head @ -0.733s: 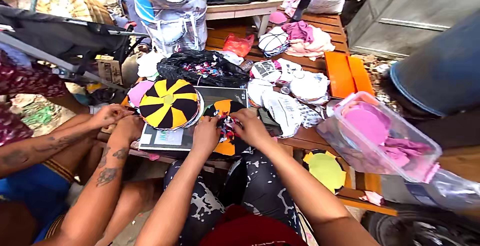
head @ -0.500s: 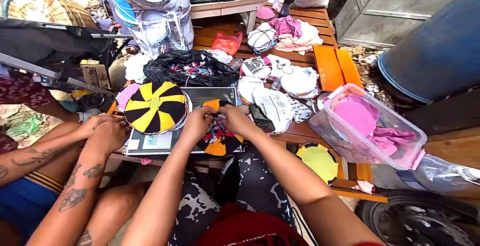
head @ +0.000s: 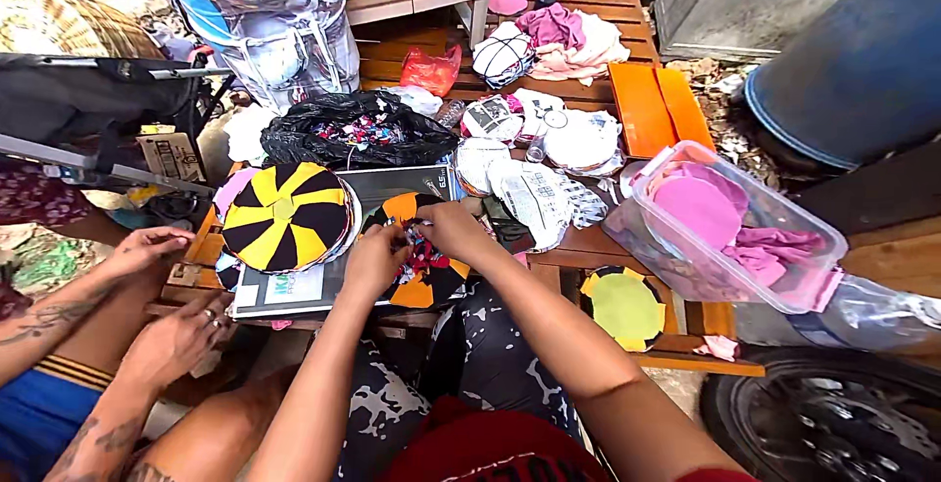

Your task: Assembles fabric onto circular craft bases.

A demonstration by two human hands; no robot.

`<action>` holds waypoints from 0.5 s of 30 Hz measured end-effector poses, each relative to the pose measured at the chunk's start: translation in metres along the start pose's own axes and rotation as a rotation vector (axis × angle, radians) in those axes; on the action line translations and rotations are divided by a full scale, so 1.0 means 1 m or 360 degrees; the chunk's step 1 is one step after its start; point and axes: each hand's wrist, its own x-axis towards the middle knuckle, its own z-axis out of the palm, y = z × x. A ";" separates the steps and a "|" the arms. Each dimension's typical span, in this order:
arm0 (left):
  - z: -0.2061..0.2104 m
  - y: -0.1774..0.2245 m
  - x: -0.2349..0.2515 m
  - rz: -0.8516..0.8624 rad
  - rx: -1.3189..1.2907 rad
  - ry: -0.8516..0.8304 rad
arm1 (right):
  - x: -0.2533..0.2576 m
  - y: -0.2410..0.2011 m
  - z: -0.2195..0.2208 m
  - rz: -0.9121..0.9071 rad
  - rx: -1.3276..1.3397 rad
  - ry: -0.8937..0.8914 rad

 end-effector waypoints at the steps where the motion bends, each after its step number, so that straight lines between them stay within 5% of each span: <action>1: 0.001 0.001 0.002 0.0014 0.0020 -0.0019 | -0.001 -0.001 0.000 -0.0001 0.0014 -0.0040; 7: -0.013 0.013 0.005 0.0013 -0.0032 0.0032 | -0.021 0.000 0.013 -0.0023 0.0173 -0.0043; 15: -0.015 0.019 -0.025 -0.0180 0.0171 -0.0292 | -0.052 0.013 0.028 -0.0360 0.0019 -0.0142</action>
